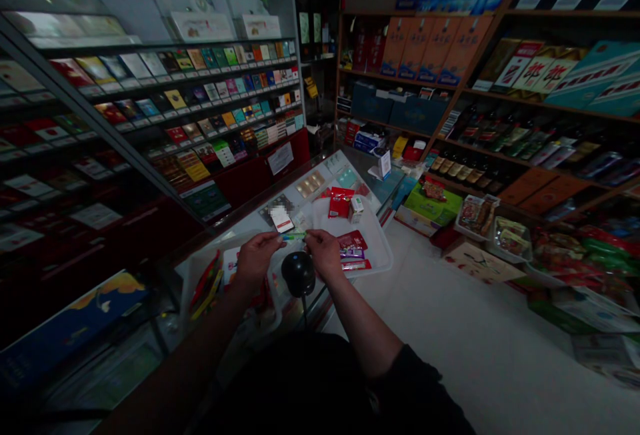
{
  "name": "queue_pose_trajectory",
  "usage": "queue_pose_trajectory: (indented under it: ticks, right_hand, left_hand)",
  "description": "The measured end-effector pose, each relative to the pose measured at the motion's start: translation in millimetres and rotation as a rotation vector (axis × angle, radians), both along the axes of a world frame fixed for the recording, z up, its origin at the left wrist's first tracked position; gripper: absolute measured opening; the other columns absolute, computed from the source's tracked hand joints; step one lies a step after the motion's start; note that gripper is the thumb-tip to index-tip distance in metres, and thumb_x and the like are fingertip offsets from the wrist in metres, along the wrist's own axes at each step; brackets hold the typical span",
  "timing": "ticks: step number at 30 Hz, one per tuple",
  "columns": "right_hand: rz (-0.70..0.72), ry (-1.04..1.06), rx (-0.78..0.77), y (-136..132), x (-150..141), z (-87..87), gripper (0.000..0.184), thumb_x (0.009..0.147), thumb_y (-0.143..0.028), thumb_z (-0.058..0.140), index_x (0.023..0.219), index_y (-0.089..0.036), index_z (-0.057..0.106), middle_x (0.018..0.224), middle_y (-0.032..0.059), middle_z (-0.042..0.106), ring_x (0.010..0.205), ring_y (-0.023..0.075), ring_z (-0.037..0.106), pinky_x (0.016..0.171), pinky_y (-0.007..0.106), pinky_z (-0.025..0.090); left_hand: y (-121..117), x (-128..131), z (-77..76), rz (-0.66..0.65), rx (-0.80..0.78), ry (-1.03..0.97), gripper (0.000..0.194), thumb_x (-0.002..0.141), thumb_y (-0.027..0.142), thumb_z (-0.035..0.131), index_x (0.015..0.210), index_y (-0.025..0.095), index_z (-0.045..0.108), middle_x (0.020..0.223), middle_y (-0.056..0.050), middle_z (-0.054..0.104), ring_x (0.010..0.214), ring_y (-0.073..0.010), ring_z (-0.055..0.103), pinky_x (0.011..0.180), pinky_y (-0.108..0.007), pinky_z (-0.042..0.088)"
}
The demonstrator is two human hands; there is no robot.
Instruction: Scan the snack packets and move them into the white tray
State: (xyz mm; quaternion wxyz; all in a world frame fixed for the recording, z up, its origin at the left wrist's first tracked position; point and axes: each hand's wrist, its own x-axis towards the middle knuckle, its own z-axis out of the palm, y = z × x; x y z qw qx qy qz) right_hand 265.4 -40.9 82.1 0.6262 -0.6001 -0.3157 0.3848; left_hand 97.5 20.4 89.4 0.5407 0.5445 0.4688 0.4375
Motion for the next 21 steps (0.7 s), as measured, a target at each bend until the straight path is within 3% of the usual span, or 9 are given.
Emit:
queue_pose_trajectory:
  ticks: [7, 12, 17, 21]
  right_hand:
    - [0.041, -0.084, -0.082, 4, 4, -8.6, 0.037, 0.08, -0.048, 0.072, 0.097, -0.016, 0.081, 0.076, 0.0047, 0.077, 0.069, 0.0199, 0.069, 0.069, 0.032, 0.055]
    - [0.087, -0.015, -0.131, 13, 2, -26.5, 0.045, 0.082, -0.048, 0.069, 0.114, -0.019, 0.081, 0.113, 0.009, 0.081, 0.096, 0.0262, 0.074, 0.089, 0.042, 0.059]
    - [0.117, -0.01, -0.135, 19, 4, -33.5, 0.053, 0.087, -0.052, 0.068, 0.13, -0.022, 0.076, 0.144, 0.0078, 0.069, 0.138, 0.0276, 0.06, 0.121, 0.044, 0.042]
    - [0.169, -0.05, -0.142, 21, 6, -38.9, 0.058, 0.092, -0.06, 0.061, 0.133, -0.02, 0.074, 0.154, 0.0099, 0.06, 0.15, 0.0256, 0.048, 0.128, 0.042, 0.029]
  left_hand:
    - [9, -3, -0.9, 0.033, 0.052, 0.099, 0.043, 0.079, 0.051, 0.08, 0.102, 0.015, 0.08, 0.089, -0.008, 0.082, 0.088, -0.0243, 0.078, 0.086, -0.036, 0.059]
    - [15, -6, -13.9, 0.026, 0.159, 0.326, 0.038, 0.088, 0.043, 0.067, 0.111, 0.016, 0.082, 0.103, -0.009, 0.083, 0.095, -0.0265, 0.077, 0.092, -0.04, 0.059]
    - [15, -4, -35.3, -0.017, 0.206, 0.379, 0.042, 0.095, 0.042, 0.061, 0.124, 0.017, 0.077, 0.132, -0.012, 0.076, 0.126, -0.0303, 0.069, 0.117, -0.048, 0.048]
    - [15, -1, -46.5, -0.046, 0.19, 0.31, 0.046, 0.101, 0.043, 0.052, 0.134, 0.017, 0.071, 0.157, -0.012, 0.057, 0.15, -0.0282, 0.049, 0.129, -0.048, 0.033]
